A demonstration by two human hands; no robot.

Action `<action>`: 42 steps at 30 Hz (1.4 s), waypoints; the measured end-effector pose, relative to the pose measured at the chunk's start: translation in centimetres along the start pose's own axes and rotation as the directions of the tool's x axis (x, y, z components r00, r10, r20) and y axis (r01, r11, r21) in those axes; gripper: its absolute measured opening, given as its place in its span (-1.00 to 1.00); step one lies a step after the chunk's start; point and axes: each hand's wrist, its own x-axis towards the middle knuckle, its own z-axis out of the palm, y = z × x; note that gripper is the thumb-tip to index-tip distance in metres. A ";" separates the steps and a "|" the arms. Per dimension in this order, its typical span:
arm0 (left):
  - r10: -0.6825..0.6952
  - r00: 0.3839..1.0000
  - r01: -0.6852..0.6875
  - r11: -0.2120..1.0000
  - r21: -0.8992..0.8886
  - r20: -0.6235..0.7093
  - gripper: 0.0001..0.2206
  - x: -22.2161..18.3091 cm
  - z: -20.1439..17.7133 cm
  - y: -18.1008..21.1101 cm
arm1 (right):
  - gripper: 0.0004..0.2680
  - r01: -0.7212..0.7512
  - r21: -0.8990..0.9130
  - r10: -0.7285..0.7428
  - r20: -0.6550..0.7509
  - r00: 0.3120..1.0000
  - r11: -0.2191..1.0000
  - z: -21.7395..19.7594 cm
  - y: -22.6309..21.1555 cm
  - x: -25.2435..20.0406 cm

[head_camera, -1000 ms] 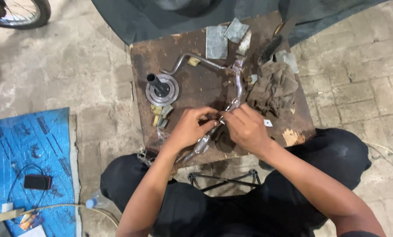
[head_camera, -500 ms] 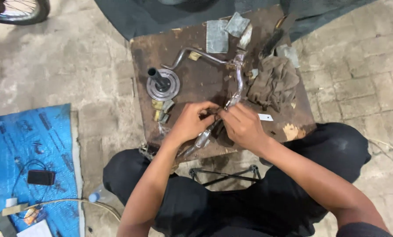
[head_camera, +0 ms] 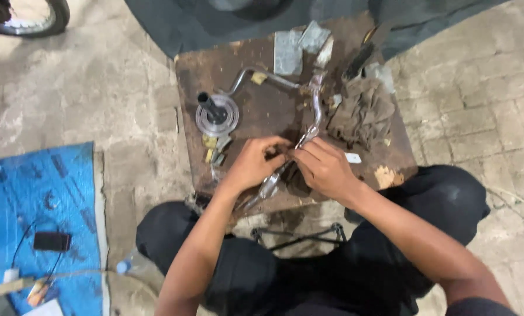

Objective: Scraping a metal pipe with a small abrasive tool to clean the surface.

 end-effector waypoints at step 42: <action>-0.072 0.995 0.061 0.986 -0.153 -0.072 -0.80 1.3 1.4 -1.4 | -0.92 -0.635 0.770 0.700 0.487 0.522 -0.063 -1.6 2.8 -2.2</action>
